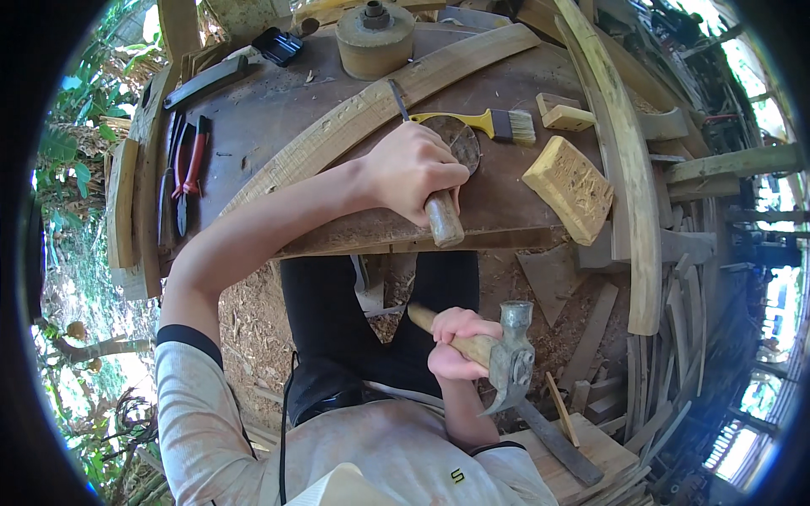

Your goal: The person uses a hammer and chisel to carve a groove into a long wooden plank, then smooths the plank with sandpaper. The work is performed at a cluttered outdoor workbench with various tools visible.

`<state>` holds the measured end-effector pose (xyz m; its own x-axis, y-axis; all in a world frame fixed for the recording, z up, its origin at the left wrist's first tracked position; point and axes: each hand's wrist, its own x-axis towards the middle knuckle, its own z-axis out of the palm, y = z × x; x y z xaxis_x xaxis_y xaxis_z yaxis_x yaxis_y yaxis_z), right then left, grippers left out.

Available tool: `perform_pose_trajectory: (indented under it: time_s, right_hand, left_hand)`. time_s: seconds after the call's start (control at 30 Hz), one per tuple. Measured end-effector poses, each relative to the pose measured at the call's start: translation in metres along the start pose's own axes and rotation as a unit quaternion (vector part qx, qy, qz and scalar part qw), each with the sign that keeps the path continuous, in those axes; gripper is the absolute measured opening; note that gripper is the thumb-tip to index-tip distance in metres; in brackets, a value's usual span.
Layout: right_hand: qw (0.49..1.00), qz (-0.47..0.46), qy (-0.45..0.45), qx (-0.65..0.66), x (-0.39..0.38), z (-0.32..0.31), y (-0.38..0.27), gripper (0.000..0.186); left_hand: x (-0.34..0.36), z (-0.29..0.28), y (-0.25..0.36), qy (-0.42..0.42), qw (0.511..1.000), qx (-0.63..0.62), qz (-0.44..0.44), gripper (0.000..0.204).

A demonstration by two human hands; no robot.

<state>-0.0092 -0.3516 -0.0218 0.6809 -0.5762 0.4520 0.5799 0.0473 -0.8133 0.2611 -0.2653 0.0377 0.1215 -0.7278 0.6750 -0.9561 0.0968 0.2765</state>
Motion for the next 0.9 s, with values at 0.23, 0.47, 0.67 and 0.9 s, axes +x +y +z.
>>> perform_pose_trajectory:
  time_s: [0.23, 0.47, 0.67, 0.9]
  right_hand:
    - [1.000, 0.000, -0.006, 0.003, 0.001, 0.005, 0.001, 0.081]
    - [0.994, 0.102, 0.006, -0.031, -0.001, 0.001, -0.004, 0.080]
    - [0.977, 0.208, -0.034, -0.027, 0.013, -0.001, -0.011, 0.081]
    - [0.986, 0.159, -0.032, -0.040, 0.001, 0.000, -0.001, 0.081]
  left_hand:
    - [0.000, 0.001, -0.001, -0.002, 1.000, 0.001, 0.003, 0.032]
    - [-0.002, 0.000, -0.002, -0.016, 1.000, 0.005, 0.005, 0.031]
    - [-0.005, 0.002, -0.005, -0.014, 1.000, 0.000, 0.004, 0.027]
    - [-0.006, 0.004, -0.003, -0.029, 0.999, 0.011, 0.007, 0.031]
